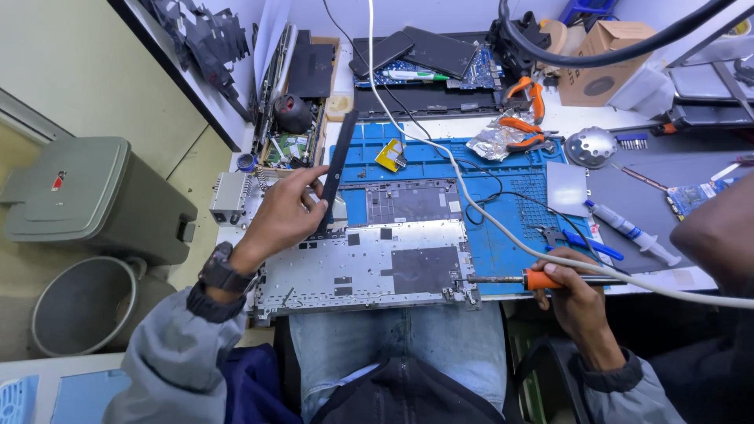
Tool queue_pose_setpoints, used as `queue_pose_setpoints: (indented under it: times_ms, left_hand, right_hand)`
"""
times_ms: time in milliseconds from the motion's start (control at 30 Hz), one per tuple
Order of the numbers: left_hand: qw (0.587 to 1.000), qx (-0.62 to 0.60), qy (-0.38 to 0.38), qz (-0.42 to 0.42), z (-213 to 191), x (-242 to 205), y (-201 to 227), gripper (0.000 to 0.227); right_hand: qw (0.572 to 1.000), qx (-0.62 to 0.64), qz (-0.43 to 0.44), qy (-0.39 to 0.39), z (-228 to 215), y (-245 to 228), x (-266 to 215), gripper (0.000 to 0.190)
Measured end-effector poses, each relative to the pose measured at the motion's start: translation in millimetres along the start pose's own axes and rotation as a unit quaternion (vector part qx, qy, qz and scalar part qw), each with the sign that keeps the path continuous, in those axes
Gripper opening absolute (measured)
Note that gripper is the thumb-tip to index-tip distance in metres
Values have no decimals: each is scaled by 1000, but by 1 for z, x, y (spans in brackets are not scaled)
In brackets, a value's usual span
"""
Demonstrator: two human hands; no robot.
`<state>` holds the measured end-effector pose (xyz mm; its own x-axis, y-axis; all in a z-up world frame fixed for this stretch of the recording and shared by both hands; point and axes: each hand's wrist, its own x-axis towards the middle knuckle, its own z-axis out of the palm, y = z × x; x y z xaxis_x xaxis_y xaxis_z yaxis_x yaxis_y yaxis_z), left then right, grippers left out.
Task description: The person uses a soldering iron to work on the internal components of a disassembled laptop resting on their lap. They then pick up a black plastic laptop part and use pliers to manipulate it.
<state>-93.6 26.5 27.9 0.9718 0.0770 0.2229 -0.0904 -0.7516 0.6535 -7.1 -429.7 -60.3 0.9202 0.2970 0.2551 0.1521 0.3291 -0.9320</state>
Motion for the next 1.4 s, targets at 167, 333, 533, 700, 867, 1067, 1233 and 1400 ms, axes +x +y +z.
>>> queue_pose_setpoints:
  times_ms: [167, 333, 533, 700, 867, 1067, 1233, 1400]
  left_hand:
    - [913, -396, 26, -91, 12, -53, 51, 56]
    - [858, -500, 56, -102, 40, -75, 59, 46]
    - [841, -527, 62, -106, 52, -83, 54, 32]
    - [816, -556, 76, -138, 58, -89, 51, 23]
    - [842, -531, 30, -92, 53, -84, 59, 20]
    - [848, -523, -7, -85, 55, -85, 60, 25]
    - [840, -536, -13, -77, 59, -88, 57, 27]
    - [839, -539, -18, -65, 59, -87, 57, 28]
  right_hand:
    - [1000, 9, -13, 18, 4, -1, -2, 20]
    - [999, 20, 26, 0, 44, -41, -2, 16]
    - [995, 54, 69, -49, 87, -57, -4, 14]
    - [984, 92, 146, -41, 79, -31, -10, 14]
    - [983, 110, 134, -61, 75, -19, -13, 19]
    - [978, 115, 149, -89, 72, -24, -10, 24]
    - [979, 105, 156, -81, 80, -31, -10, 20]
    - [982, 80, 158, -66, 80, -31, -10, 19]
